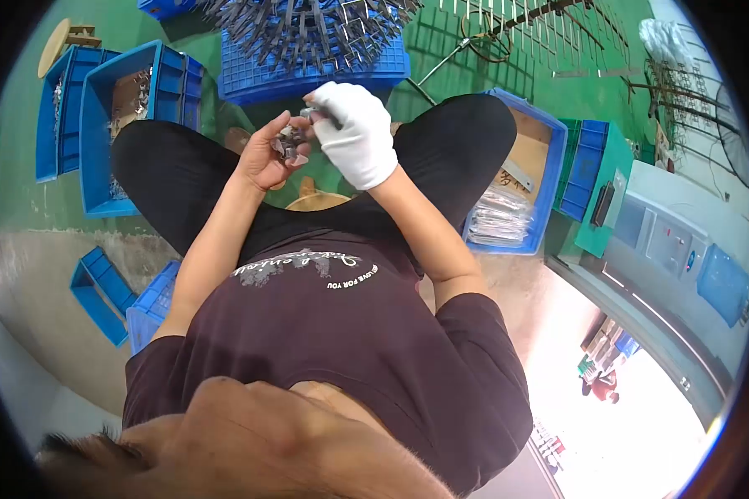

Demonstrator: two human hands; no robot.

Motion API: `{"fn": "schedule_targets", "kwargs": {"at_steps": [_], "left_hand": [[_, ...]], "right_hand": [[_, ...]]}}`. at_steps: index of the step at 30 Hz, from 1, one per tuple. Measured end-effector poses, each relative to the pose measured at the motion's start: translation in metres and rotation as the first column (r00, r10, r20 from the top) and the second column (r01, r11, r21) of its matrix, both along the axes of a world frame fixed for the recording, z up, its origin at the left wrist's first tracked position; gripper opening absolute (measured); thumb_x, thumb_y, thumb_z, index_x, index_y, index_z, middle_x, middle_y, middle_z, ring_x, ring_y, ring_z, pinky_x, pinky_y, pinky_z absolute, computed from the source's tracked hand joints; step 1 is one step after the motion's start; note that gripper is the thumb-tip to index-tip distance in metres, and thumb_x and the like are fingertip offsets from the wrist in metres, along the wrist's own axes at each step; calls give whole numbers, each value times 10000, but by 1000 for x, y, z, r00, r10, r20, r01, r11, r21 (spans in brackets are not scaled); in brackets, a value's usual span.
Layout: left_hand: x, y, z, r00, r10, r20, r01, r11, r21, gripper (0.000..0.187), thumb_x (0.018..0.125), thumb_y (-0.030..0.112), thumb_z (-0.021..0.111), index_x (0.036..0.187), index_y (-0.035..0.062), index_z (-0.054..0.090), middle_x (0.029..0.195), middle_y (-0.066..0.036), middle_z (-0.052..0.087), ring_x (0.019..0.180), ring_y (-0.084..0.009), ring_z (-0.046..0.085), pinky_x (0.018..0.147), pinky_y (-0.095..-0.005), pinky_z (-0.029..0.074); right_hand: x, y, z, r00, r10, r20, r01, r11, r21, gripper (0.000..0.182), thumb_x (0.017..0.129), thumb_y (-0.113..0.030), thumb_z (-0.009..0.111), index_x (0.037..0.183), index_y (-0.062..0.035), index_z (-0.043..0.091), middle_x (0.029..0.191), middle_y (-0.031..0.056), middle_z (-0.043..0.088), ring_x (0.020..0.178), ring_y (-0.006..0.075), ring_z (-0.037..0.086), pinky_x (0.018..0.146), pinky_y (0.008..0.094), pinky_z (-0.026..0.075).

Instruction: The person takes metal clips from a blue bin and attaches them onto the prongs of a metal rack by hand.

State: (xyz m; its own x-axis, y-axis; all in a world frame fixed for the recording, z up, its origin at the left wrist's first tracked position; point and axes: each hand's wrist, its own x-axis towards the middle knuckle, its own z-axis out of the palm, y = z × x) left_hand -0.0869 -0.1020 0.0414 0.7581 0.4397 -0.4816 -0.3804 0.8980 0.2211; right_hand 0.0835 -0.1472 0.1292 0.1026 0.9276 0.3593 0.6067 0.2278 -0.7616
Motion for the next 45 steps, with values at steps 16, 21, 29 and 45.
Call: {"fn": "schedule_targets", "kwargs": {"at_steps": [16,21,29,45], "left_hand": [[19,18,21,673,89,-734,467,718,516,179,843,238,712,854,60,707,713,27,635,636,-54,573,475,-209,375],[25,35,-11,748,2,-664,393,804,446,204,858,261,696,932,71,698,765,19,646,632,-76,577,519,-224,403],[35,86,-101,844,49,-535,128,948,290,269,816,305,748,1006,124,687,843,7,670,672,-93,615,499,-223,434],[57,106,-87,775,198,-600,116,889,443,346,724,291,849,918,93,642,798,9,642,646,-99,585,503,-240,447]], "right_hand": [[11,3,-37,983,-111,146,167,869,-467,229,787,-267,638,862,-67,719,868,163,690,829,333,665,751,405,526],[29,27,-65,941,30,337,165,828,-536,256,782,-315,630,887,-105,732,912,142,701,890,321,665,816,398,530],[18,46,-140,900,-415,135,417,729,-542,269,771,-342,703,873,-96,737,845,126,708,801,298,677,780,346,529],[15,55,-145,874,-464,141,483,803,-350,232,759,-320,673,831,-106,723,834,124,703,800,313,674,736,402,532]]}}
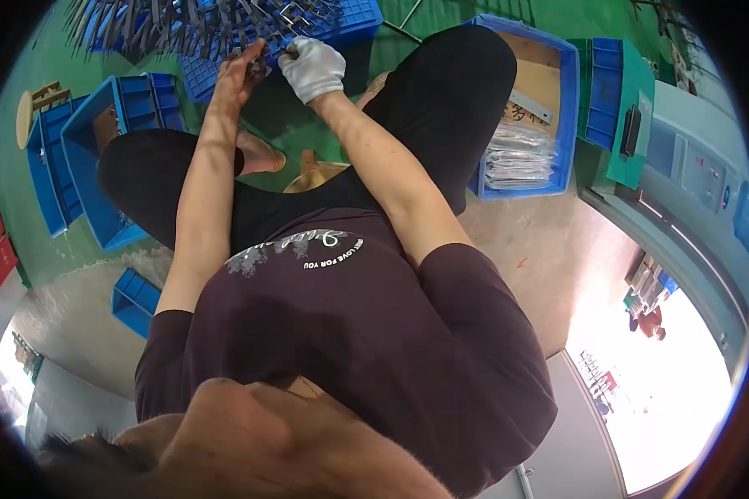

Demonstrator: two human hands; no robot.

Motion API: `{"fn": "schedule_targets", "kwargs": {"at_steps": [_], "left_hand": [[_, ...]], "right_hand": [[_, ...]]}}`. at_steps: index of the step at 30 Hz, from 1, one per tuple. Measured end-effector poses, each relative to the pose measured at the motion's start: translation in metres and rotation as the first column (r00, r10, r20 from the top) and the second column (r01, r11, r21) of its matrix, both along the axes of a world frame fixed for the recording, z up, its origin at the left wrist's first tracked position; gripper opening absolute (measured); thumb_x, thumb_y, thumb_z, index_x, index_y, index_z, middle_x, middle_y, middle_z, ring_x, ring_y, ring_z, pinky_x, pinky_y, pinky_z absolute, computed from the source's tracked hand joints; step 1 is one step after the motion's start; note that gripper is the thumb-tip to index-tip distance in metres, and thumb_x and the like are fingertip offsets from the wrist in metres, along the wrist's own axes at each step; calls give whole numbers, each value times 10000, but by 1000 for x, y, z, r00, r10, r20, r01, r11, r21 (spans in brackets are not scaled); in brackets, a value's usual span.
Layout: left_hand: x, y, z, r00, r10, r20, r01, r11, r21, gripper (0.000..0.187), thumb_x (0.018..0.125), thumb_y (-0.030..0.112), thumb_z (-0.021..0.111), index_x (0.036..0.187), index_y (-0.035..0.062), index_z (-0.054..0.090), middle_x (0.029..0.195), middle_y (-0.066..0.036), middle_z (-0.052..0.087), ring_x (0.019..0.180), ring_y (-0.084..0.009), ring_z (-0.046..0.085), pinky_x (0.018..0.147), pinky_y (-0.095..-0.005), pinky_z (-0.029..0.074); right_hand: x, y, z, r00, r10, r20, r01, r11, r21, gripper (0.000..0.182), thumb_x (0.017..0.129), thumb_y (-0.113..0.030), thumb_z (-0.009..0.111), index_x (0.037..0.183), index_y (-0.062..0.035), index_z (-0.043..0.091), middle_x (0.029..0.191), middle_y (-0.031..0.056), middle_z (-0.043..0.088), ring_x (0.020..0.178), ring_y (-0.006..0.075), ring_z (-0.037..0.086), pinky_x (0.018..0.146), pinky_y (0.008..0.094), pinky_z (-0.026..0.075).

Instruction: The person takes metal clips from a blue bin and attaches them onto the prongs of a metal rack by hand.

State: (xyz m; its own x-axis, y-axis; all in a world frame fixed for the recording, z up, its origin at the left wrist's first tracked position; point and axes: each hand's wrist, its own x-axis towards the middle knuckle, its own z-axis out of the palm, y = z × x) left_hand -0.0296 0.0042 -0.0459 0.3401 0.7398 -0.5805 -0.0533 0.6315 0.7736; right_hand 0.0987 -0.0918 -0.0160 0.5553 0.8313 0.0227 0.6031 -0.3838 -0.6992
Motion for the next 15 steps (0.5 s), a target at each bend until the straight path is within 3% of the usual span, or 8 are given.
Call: {"fn": "schedule_targets", "kwargs": {"at_steps": [2,5,11,15], "left_hand": [[-7,12,-9,990,-138,-4,138,987,-79,345,727,301,849,903,90,642,793,13,643,658,-98,583,516,-255,454],[-5,9,-1,989,-140,40,144,985,-98,263,791,275,800,897,65,684,825,-6,670,695,-101,589,590,-274,457],[-6,4,-1,989,-52,137,73,985,-153,244,780,253,802,906,79,687,831,-11,674,685,-113,599,524,-297,471],[-36,-6,3,990,-142,22,144,975,-171,204,807,201,759,953,76,691,867,-26,671,742,-106,587,565,-284,450]], "right_hand": [[-1,0,-3,1000,7,3,-7,1000,4,237,759,-326,675,830,-104,722,837,126,703,799,312,674,736,404,532],[-1,1,-8,1000,-3,-30,3,1000,-2,240,763,-329,672,836,-107,724,835,126,703,796,312,674,736,402,533],[-8,-6,0,995,11,-97,-10,1000,12,243,764,-333,672,840,-109,726,828,125,702,794,320,670,741,399,532],[-13,-17,18,993,43,-109,-48,998,-44,276,766,-321,690,869,-67,721,831,160,696,793,333,670,750,384,530]]}}
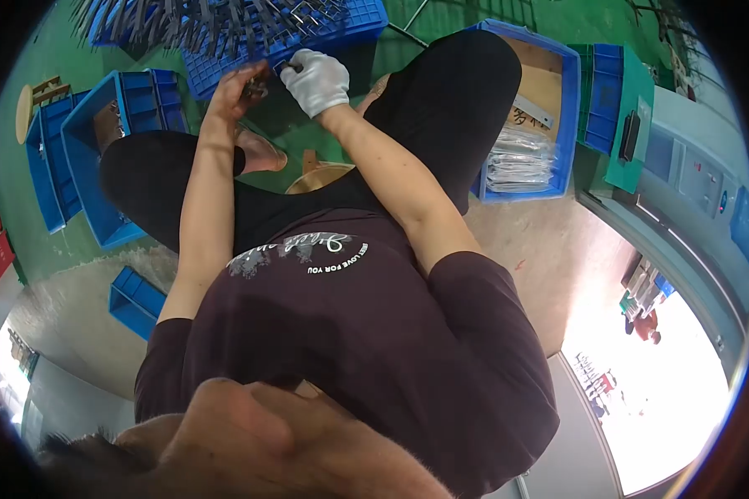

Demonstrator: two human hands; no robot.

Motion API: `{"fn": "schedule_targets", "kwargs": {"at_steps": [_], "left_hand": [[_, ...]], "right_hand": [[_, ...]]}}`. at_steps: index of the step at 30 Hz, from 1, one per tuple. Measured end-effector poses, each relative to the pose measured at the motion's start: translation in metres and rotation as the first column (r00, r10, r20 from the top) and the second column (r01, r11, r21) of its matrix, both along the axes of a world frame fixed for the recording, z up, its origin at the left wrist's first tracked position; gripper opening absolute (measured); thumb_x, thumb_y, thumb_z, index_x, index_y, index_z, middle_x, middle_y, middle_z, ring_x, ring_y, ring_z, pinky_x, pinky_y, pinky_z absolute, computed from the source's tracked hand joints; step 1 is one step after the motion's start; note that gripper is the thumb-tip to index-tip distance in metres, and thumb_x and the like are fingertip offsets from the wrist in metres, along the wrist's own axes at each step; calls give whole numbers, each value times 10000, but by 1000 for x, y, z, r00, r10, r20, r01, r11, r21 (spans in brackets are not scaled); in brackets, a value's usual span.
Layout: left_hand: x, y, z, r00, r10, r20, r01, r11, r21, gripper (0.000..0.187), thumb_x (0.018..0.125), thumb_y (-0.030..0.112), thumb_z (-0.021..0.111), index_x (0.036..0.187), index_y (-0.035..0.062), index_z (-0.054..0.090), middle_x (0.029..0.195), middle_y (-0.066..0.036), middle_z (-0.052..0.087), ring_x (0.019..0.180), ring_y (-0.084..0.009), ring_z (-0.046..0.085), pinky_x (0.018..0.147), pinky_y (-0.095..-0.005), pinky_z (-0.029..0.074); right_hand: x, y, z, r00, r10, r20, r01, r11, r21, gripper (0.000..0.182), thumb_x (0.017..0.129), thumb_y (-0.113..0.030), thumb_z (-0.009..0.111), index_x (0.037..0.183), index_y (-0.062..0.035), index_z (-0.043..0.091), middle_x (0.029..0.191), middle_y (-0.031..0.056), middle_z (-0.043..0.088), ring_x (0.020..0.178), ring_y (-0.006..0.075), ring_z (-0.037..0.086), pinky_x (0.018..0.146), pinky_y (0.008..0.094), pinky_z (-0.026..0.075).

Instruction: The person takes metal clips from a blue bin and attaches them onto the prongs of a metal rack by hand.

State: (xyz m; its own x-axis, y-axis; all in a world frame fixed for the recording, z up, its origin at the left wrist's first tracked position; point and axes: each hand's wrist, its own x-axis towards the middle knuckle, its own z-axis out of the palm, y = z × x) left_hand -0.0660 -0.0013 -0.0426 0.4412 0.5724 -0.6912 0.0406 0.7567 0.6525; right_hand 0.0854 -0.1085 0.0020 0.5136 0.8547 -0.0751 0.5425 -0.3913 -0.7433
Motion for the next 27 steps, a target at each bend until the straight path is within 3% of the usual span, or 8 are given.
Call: {"fn": "schedule_targets", "kwargs": {"at_steps": [2,5,8,14,17,27], "left_hand": [[-15,2,-1,995,-39,-93,37,999,-24,216,807,183,750,982,70,695,860,-26,668,727,-104,585,547,-273,441],[-20,2,33,999,-44,-28,47,992,114,240,804,195,757,1005,75,702,852,-16,665,697,-97,580,516,-239,417],[-10,2,55,999,43,23,-46,979,200,250,780,222,783,975,81,712,837,-6,662,661,-90,572,484,-213,394],[2,-2,62,987,148,-56,-141,983,121,308,757,324,810,940,89,727,834,1,662,666,-82,571,480,-216,393],[6,-1,71,978,146,-149,-129,985,117,315,702,297,855,900,95,715,797,-1,672,632,-86,581,489,-243,423],[12,14,44,989,122,85,-137,972,193,317,691,251,859,886,67,691,828,-24,684,620,-111,589,480,-265,425]], "right_hand": [[-3,-3,6,1000,9,-24,-11,996,-87,273,766,-322,692,861,-68,720,834,163,694,789,336,668,747,384,529],[-7,-5,1,1000,23,-8,-23,998,-58,270,763,-329,698,837,-70,718,808,156,693,769,334,666,737,386,527],[-9,-4,10,999,27,23,-27,999,-22,274,759,-333,702,806,-63,707,780,147,691,754,331,666,727,387,527],[-8,5,36,984,38,175,-45,998,35,272,767,-337,697,779,-66,703,774,135,695,755,312,673,721,386,529],[-7,9,41,970,48,238,-65,996,67,266,776,-337,692,795,-72,704,773,129,694,754,309,673,718,387,528],[-12,18,44,952,74,295,-87,996,30,247,789,-353,683,782,-108,714,762,120,692,744,321,666,697,409,517]]}}
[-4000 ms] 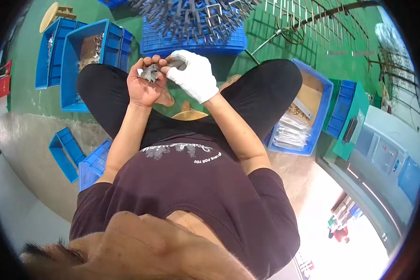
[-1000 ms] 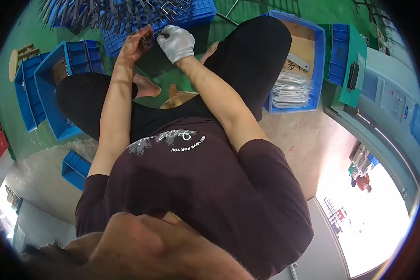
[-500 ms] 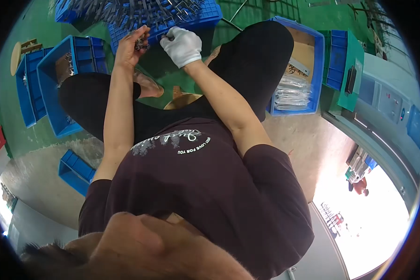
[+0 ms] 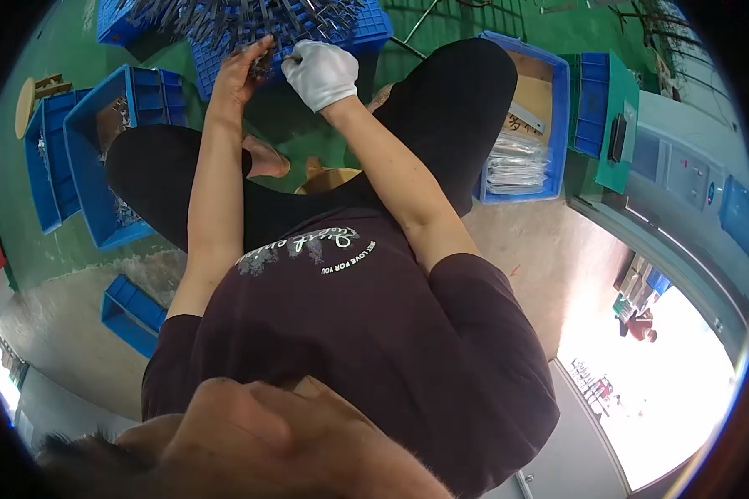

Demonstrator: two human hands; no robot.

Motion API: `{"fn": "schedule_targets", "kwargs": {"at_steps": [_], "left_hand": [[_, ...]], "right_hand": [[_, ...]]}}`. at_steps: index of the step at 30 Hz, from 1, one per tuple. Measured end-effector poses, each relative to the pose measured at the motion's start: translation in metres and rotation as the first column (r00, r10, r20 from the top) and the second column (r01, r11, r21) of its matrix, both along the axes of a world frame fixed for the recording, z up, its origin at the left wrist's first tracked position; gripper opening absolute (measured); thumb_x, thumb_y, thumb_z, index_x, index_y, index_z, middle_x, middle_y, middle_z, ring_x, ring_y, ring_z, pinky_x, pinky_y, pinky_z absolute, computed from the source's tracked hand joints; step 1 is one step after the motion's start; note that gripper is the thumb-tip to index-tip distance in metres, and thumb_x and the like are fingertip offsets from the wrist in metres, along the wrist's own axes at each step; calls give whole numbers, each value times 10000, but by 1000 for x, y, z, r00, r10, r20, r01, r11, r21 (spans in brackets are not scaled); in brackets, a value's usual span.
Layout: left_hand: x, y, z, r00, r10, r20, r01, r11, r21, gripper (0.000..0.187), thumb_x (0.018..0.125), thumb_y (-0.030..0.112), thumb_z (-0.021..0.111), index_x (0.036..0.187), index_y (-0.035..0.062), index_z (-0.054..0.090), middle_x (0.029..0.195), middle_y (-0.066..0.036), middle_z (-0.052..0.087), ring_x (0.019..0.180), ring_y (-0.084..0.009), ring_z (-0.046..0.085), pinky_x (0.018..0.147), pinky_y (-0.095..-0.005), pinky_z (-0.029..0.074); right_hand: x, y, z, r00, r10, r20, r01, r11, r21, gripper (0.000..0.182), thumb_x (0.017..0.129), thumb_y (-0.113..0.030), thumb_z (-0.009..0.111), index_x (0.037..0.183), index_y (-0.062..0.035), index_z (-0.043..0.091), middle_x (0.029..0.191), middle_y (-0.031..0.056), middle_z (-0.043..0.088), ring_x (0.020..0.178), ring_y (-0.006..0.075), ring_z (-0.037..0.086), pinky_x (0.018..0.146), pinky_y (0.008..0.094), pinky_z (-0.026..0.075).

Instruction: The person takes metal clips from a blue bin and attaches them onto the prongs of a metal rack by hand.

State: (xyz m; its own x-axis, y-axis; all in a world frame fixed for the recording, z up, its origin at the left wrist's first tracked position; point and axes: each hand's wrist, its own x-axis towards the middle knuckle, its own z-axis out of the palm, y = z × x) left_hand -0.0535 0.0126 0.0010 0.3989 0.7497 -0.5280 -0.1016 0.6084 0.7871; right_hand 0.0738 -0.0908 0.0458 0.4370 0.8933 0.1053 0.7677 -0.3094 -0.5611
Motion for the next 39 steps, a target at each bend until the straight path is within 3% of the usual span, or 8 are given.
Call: {"fn": "schedule_targets", "kwargs": {"at_steps": [5,17,26,32,35,39], "left_hand": [[-1,4,1,999,-46,-12,46,998,-37,259,721,232,838,892,81,715,816,-2,674,706,-120,589,568,-304,398],[1,2,0,999,-31,-43,30,999,-32,178,823,200,705,972,104,730,958,11,715,789,-91,588,562,-273,432],[0,2,7,994,-50,-98,47,998,-34,251,793,233,744,1009,107,723,975,14,711,775,-90,573,546,-263,416],[3,1,8,991,2,-135,-13,997,-76,255,733,196,796,957,101,719,874,20,681,725,-85,543,505,-258,380],[5,0,6,997,34,-69,-37,998,-43,145,755,174,768,884,113,748,856,17,706,676,-66,543,470,-226,374],[2,4,5,1000,0,-6,0,999,-55,207,744,160,779,931,89,726,851,13,675,700,-87,547,505,-256,386]], "right_hand": [[1,3,-8,1000,1,29,-2,1000,31,240,788,-353,680,766,-117,715,747,116,689,727,317,666,671,408,520],[0,9,-2,993,20,118,-20,1000,-7,227,811,-330,649,748,-118,702,717,118,681,701,313,667,642,410,523],[1,11,-1,985,60,162,-59,998,-13,230,826,-330,648,779,-111,699,734,120,685,710,310,669,657,410,519],[0,12,-1,985,66,163,-62,998,-28,238,827,-329,646,751,-106,685,725,122,680,705,315,664,645,414,514],[0,13,-2,984,71,164,-66,997,-32,240,826,-327,639,747,-104,687,720,125,678,707,316,664,647,416,514],[-2,15,4,987,65,148,-57,997,-57,241,824,-322,629,754,-101,694,723,130,680,711,319,666,656,418,516]]}}
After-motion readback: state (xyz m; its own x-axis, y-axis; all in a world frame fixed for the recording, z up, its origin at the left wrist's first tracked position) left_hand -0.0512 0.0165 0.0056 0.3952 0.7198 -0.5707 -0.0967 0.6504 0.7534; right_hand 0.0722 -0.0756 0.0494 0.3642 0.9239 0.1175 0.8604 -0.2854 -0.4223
